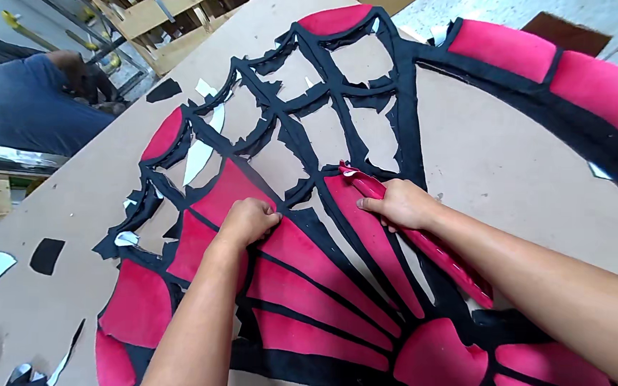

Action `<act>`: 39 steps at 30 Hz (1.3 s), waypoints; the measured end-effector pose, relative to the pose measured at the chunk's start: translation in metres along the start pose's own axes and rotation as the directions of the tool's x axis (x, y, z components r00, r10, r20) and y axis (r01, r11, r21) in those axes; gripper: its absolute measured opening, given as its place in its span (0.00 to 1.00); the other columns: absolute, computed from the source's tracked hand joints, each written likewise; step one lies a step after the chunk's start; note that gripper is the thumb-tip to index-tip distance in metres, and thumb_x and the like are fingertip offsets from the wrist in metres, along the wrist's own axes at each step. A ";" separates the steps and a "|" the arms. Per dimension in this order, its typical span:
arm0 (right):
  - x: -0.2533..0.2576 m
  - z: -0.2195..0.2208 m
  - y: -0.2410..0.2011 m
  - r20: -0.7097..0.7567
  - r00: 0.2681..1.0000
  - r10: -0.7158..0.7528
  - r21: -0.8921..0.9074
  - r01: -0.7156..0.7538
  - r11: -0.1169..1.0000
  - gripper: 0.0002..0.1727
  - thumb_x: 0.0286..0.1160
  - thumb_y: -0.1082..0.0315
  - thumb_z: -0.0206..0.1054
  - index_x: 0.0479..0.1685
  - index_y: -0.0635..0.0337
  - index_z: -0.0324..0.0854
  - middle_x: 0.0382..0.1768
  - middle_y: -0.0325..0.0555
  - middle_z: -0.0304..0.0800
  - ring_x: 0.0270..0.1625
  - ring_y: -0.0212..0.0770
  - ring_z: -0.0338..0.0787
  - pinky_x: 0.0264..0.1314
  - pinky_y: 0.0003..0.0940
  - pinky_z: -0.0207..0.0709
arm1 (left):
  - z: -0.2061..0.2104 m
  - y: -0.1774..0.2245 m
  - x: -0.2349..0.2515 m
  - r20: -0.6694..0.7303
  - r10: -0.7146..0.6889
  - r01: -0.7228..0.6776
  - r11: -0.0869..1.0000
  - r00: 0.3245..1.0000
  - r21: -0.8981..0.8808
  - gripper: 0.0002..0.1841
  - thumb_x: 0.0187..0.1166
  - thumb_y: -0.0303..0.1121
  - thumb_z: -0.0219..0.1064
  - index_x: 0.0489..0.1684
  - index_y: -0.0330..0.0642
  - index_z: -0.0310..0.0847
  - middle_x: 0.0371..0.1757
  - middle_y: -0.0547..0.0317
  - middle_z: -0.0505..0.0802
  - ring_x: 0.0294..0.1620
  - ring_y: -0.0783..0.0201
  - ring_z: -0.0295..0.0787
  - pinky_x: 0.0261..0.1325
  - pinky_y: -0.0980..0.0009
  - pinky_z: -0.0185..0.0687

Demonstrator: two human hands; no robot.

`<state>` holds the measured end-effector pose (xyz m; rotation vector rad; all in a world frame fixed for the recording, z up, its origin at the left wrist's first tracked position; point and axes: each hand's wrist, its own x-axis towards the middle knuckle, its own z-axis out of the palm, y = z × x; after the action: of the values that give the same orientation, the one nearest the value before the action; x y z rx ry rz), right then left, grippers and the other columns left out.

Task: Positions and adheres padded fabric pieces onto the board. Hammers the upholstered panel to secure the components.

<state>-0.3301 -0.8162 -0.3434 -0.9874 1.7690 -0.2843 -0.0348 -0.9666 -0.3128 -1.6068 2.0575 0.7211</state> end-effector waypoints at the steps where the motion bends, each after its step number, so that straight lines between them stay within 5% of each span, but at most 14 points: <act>1: 0.000 0.000 0.001 -0.001 1.000 -0.005 -0.003 0.005 1.000 0.31 0.77 0.32 0.64 0.33 0.54 0.85 0.18 0.40 0.90 0.18 0.38 0.91 0.26 0.41 0.90 | -0.003 0.001 0.000 0.051 0.001 -0.001 1.000 0.999 0.004 0.16 0.82 0.46 0.71 0.31 0.43 0.90 0.28 0.54 0.95 0.30 0.55 0.95 0.45 0.46 0.92; 12: 0.002 0.000 0.004 0.004 1.000 -0.030 -0.015 0.030 0.999 0.30 0.77 0.31 0.62 0.34 0.50 0.86 0.18 0.39 0.91 0.19 0.38 0.91 0.26 0.41 0.89 | -0.007 0.000 0.005 0.121 -0.044 0.057 0.993 0.992 -0.104 0.17 0.81 0.46 0.73 0.30 0.41 0.91 0.26 0.55 0.95 0.26 0.58 0.95 0.42 0.53 0.95; 17: 0.002 0.000 0.004 0.003 1.000 -0.027 -0.013 0.027 1.000 0.29 0.77 0.32 0.63 0.34 0.50 0.86 0.18 0.39 0.90 0.19 0.37 0.91 0.26 0.41 0.89 | 0.000 0.001 0.001 0.028 -0.006 0.007 0.999 1.000 -0.046 0.17 0.79 0.46 0.73 0.25 0.44 0.91 0.23 0.56 0.94 0.25 0.58 0.94 0.41 0.48 0.93; 26: 0.003 0.001 0.005 -0.005 1.000 -0.028 -0.014 0.028 1.000 0.30 0.77 0.31 0.62 0.33 0.50 0.85 0.17 0.39 0.90 0.18 0.38 0.90 0.25 0.40 0.89 | 0.004 -0.003 0.005 0.027 -0.083 0.087 0.980 0.996 -0.178 0.21 0.82 0.50 0.70 0.25 0.43 0.91 0.22 0.57 0.94 0.23 0.60 0.94 0.38 0.54 0.95; 29: 0.002 -0.001 0.004 0.004 0.998 -0.059 -0.078 0.059 0.995 0.30 0.78 0.32 0.61 0.33 0.52 0.84 0.18 0.42 0.88 0.18 0.39 0.88 0.25 0.43 0.86 | 0.010 0.000 -0.006 -0.153 -0.086 0.037 0.953 0.985 -0.300 0.28 0.84 0.59 0.63 0.30 0.41 0.92 0.24 0.55 0.95 0.24 0.57 0.94 0.37 0.49 0.93; 30: 0.000 -0.006 0.000 0.059 0.996 -0.069 -0.126 0.076 0.989 0.29 0.79 0.35 0.61 0.33 0.53 0.84 0.18 0.43 0.86 0.18 0.41 0.87 0.25 0.44 0.84 | 0.017 0.003 -0.019 -0.326 -0.044 -0.063 0.948 0.944 -0.312 0.25 0.84 0.57 0.64 0.37 0.42 0.92 0.30 0.54 0.96 0.30 0.56 0.95 0.41 0.46 0.93; 31: -0.005 -0.011 -0.005 0.148 0.986 -0.074 -0.180 0.100 0.978 0.27 0.80 0.38 0.62 0.33 0.56 0.83 0.19 0.45 0.85 0.18 0.42 0.86 0.25 0.45 0.83 | 0.028 0.007 -0.039 -0.480 0.051 -0.201 0.943 0.876 -0.267 0.22 0.83 0.53 0.67 0.54 0.42 0.90 0.44 0.52 0.96 0.42 0.54 0.96 0.51 0.44 0.92; 32: -0.011 -0.016 -0.013 0.249 0.966 -0.070 -0.241 0.132 0.961 0.26 0.80 0.42 0.63 0.30 0.58 0.83 0.18 0.46 0.86 0.18 0.42 0.85 0.26 0.47 0.83 | 0.038 0.015 -0.064 -0.559 0.187 -0.313 0.940 0.808 -0.138 0.28 0.81 0.51 0.69 0.74 0.44 0.79 0.63 0.51 0.91 0.59 0.54 0.92 0.63 0.45 0.88; 34: -0.032 -0.017 -0.031 0.443 0.896 -0.032 -0.356 0.208 0.911 0.22 0.79 0.49 0.66 0.29 0.59 0.85 0.18 0.46 0.85 0.18 0.42 0.85 0.27 0.47 0.82 | 0.064 0.043 -0.117 -0.563 0.457 -0.451 0.878 0.689 0.160 0.42 0.74 0.51 0.72 0.89 0.44 0.65 0.86 0.46 0.73 0.84 0.48 0.72 0.82 0.42 0.71; 36: -0.057 -0.002 -0.044 0.609 0.793 0.002 -0.435 0.332 0.837 0.15 0.75 0.56 0.71 0.32 0.61 0.86 0.18 0.46 0.84 0.18 0.42 0.84 0.26 0.46 0.81 | 0.101 0.073 -0.154 -0.530 0.611 -0.534 0.785 0.588 0.314 0.33 0.74 0.46 0.73 0.81 0.45 0.78 0.79 0.44 0.82 0.82 0.45 0.76 0.83 0.40 0.69; 38: -0.083 0.008 -0.056 0.694 0.718 -0.053 -0.482 0.518 0.707 0.12 0.69 0.60 0.75 0.40 0.60 0.87 0.24 0.48 0.86 0.24 0.45 0.86 0.28 0.49 0.80 | 0.136 0.089 -0.170 -0.609 0.599 -0.522 0.787 0.520 0.329 0.19 0.75 0.35 0.68 0.63 0.44 0.90 0.50 0.55 0.96 0.52 0.55 0.93 0.58 0.53 0.87; 39: -0.098 0.002 -0.059 0.668 0.729 -0.150 -0.510 0.595 0.621 0.14 0.69 0.58 0.76 0.45 0.57 0.88 0.28 0.47 0.88 0.28 0.47 0.87 0.31 0.51 0.81 | 0.148 0.092 -0.175 -0.659 0.540 -0.521 0.815 0.524 0.255 0.16 0.75 0.33 0.66 0.58 0.41 0.91 0.41 0.57 0.95 0.41 0.58 0.93 0.45 0.58 0.88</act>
<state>-0.2882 -0.7816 -0.2425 -1.8126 1.0435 0.4505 -0.0801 -0.7241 -0.3058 -1.3287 3.2066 0.2163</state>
